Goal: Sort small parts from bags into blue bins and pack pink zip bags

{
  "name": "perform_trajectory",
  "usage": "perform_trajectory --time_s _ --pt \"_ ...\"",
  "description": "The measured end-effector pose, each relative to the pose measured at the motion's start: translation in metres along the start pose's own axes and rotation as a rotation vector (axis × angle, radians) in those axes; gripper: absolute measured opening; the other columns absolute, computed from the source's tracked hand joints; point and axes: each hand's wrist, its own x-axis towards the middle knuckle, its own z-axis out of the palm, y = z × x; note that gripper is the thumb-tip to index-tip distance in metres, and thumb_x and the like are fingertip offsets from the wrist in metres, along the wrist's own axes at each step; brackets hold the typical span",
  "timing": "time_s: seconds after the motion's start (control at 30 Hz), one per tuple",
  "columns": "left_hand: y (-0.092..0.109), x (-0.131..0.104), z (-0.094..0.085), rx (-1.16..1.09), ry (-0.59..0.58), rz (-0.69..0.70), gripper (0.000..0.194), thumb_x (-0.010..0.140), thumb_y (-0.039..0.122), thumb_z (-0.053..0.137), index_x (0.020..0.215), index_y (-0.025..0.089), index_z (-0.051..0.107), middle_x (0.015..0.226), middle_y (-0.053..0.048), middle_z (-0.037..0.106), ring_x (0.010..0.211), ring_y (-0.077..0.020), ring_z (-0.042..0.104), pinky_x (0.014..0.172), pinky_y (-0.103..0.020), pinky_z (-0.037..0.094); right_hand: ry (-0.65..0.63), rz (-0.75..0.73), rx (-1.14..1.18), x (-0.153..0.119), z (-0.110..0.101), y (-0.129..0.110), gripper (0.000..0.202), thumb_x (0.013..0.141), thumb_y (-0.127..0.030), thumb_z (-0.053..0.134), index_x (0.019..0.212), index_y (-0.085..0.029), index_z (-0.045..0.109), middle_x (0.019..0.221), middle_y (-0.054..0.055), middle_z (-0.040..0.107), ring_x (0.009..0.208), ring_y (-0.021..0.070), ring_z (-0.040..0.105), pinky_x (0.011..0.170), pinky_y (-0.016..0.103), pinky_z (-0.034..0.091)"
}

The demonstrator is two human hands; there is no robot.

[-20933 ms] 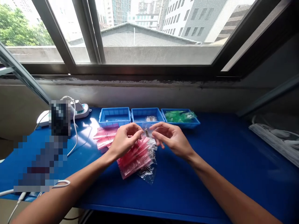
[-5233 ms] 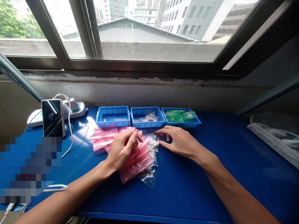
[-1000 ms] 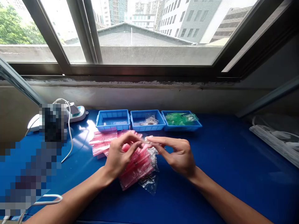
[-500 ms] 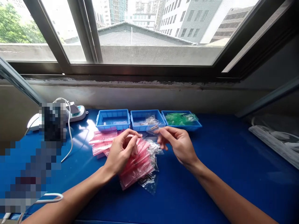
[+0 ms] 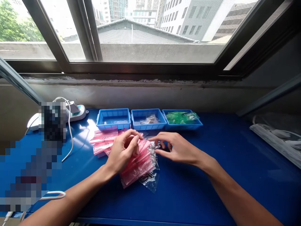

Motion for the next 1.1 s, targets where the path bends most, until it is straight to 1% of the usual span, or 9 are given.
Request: perform_trajectory --time_s 0.07,0.13,0.3,0.37,0.53,0.6,0.83,0.93,1.1 --pt "0.0 0.0 0.0 0.004 -0.006 -0.001 0.024 0.103 0.04 0.057 0.097 0.017 0.061 0.06 0.005 0.056 0.054 -0.0117 0.052 0.056 -0.023 0.043 -0.028 -0.036 -0.079 -0.001 0.002 0.002 0.04 0.086 -0.03 0.079 0.127 -0.025 0.078 0.1 0.007 0.075 0.068 0.0152 0.062 0.052 0.024 0.047" --pt "0.0 0.0 0.0 0.011 -0.008 -0.001 0.024 0.103 0.039 0.056 0.097 0.017 0.061 0.06 0.005 0.056 0.054 -0.0117 0.052 0.056 -0.023 0.044 -0.015 -0.066 -0.131 -0.001 0.005 0.003 0.037 0.087 -0.031 0.08 0.125 -0.028 0.079 0.103 0.006 0.074 0.07 0.0153 0.063 0.056 0.025 0.049" --pt "0.0 0.0 0.0 0.032 -0.012 -0.005 0.026 0.103 0.041 0.056 0.096 0.017 0.061 0.06 0.004 0.056 0.054 -0.0122 0.053 0.056 -0.023 0.044 0.048 -0.137 -0.19 -0.001 0.008 0.004 0.014 0.093 -0.028 0.074 0.102 -0.026 0.084 0.099 0.006 0.075 0.075 0.0168 0.068 0.063 0.026 0.05" --pt "0.0 0.001 0.0 0.036 -0.012 -0.007 0.026 0.102 0.042 0.057 0.096 0.017 0.061 0.06 0.004 0.056 0.054 -0.0123 0.053 0.056 -0.023 0.044 0.056 -0.164 -0.177 -0.002 0.008 0.004 0.014 0.095 -0.027 0.071 0.099 -0.024 0.084 0.098 0.006 0.075 0.077 0.0174 0.069 0.062 0.025 0.05" --pt "0.0 0.001 0.0 0.045 -0.017 0.003 0.026 0.102 0.041 0.057 0.095 0.016 0.061 0.06 0.004 0.056 0.054 -0.0118 0.052 0.055 -0.023 0.043 0.022 -0.164 -0.2 -0.002 0.009 0.005 0.026 0.089 -0.025 0.077 0.115 -0.029 0.081 0.106 0.005 0.076 0.082 0.0184 0.07 0.061 0.024 0.049" --pt "-0.001 0.001 0.0 0.043 -0.018 0.006 0.026 0.103 0.04 0.057 0.095 0.016 0.062 0.06 0.004 0.056 0.053 -0.0115 0.052 0.055 -0.023 0.043 0.034 -0.173 -0.214 -0.001 0.012 0.006 0.022 0.09 -0.024 0.077 0.111 -0.029 0.082 0.101 0.004 0.076 0.082 0.0181 0.07 0.064 0.025 0.05" --pt "0.001 0.0 0.0 0.04 -0.022 0.007 0.024 0.102 0.038 0.058 0.095 0.016 0.062 0.06 0.004 0.056 0.053 -0.0112 0.051 0.055 -0.022 0.043 0.064 -0.221 -0.134 0.0 0.013 0.006 0.011 0.094 -0.026 0.073 0.094 -0.022 0.084 0.089 0.005 0.076 0.074 0.0163 0.068 0.057 0.024 0.046" --pt "0.001 0.001 0.0 0.039 -0.023 0.011 0.024 0.103 0.038 0.057 0.095 0.016 0.062 0.06 0.004 0.056 0.053 -0.0112 0.051 0.055 -0.022 0.043 0.097 -0.171 -0.067 -0.001 0.003 0.001 0.013 0.093 -0.025 0.071 0.088 -0.02 0.082 0.085 0.005 0.076 0.066 0.0152 0.066 0.053 0.024 0.046" --pt "0.0 0.001 -0.001 0.058 -0.002 0.017 0.025 0.103 0.039 0.057 0.096 0.015 0.063 0.063 0.004 0.055 0.055 -0.0109 0.051 0.056 -0.022 0.043 0.305 0.039 0.193 0.0 -0.008 -0.009 0.022 0.092 -0.033 0.071 0.077 -0.018 0.077 0.073 0.005 0.075 0.062 0.0165 0.066 0.053 0.025 0.05"
